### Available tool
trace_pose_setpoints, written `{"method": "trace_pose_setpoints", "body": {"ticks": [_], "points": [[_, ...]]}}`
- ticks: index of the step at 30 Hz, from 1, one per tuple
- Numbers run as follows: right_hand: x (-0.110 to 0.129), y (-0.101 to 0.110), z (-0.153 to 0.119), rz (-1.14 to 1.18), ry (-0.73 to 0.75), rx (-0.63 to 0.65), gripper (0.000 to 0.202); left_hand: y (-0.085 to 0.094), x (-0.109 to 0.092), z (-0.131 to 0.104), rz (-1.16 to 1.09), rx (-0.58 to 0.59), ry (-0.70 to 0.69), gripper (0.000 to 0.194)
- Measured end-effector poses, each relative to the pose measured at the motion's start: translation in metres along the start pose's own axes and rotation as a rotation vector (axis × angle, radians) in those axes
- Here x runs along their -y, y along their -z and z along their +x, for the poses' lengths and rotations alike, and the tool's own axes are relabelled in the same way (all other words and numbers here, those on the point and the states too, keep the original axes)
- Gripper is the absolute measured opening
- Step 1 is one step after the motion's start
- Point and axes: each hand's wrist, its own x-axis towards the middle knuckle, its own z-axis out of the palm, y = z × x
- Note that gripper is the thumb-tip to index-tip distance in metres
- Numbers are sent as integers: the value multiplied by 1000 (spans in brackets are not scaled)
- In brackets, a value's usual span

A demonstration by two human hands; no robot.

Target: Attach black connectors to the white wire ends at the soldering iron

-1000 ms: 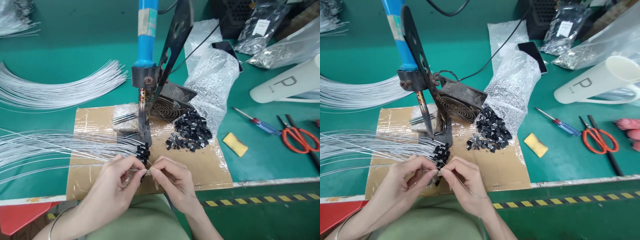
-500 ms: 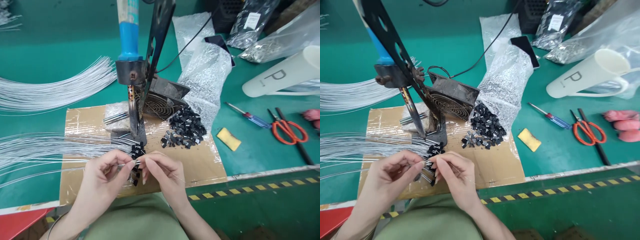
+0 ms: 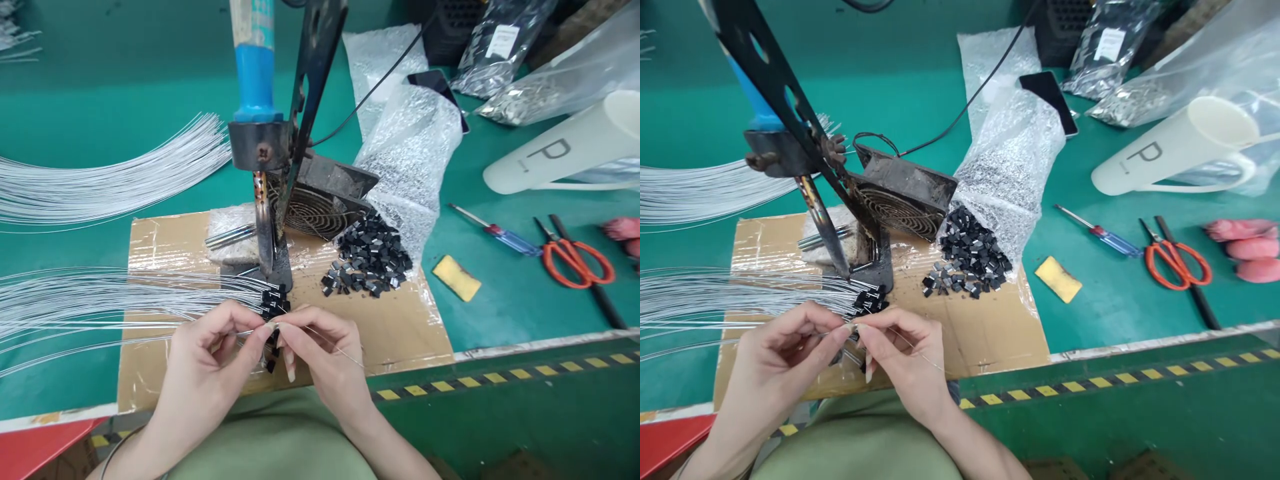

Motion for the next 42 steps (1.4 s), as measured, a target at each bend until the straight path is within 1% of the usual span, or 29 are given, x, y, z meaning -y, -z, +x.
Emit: {"method": "trace_pose_setpoints", "body": {"ticks": [7, 12, 18, 22, 26, 32, 35, 39, 42], "points": [[-2, 1, 0, 12, -49, -15, 11, -6, -11, -1, -16, -39, 49, 16], [-3, 2, -1, 26, -79, -18, 14, -6, -5, -1, -10, -11, -25, 18], [-4, 1, -1, 54, -95, -39, 13, -10, 0, 1, -77, -7, -40, 17], [-7, 0, -1, 77, -83, -49, 15, -14, 0, 1, -104, -30, -48, 15], [-5, -1, -1, 107, -107, -51, 16, -14, -1, -1, -103, -47, -62, 14], [8, 7, 3, 89, -211, 36, 15, -7, -4, 0, -25, 22, -44, 18], [13, 11, 5, 59, -242, 73, 16, -5, -5, 1, -12, 36, -21, 18], [12, 14, 7, 64, -228, 94, 17, -7, -10, 2, -52, 8, 12, 20], [9, 14, 6, 27, -153, 80, 21, -9, -15, 1, -80, -17, 36, 18]]}}
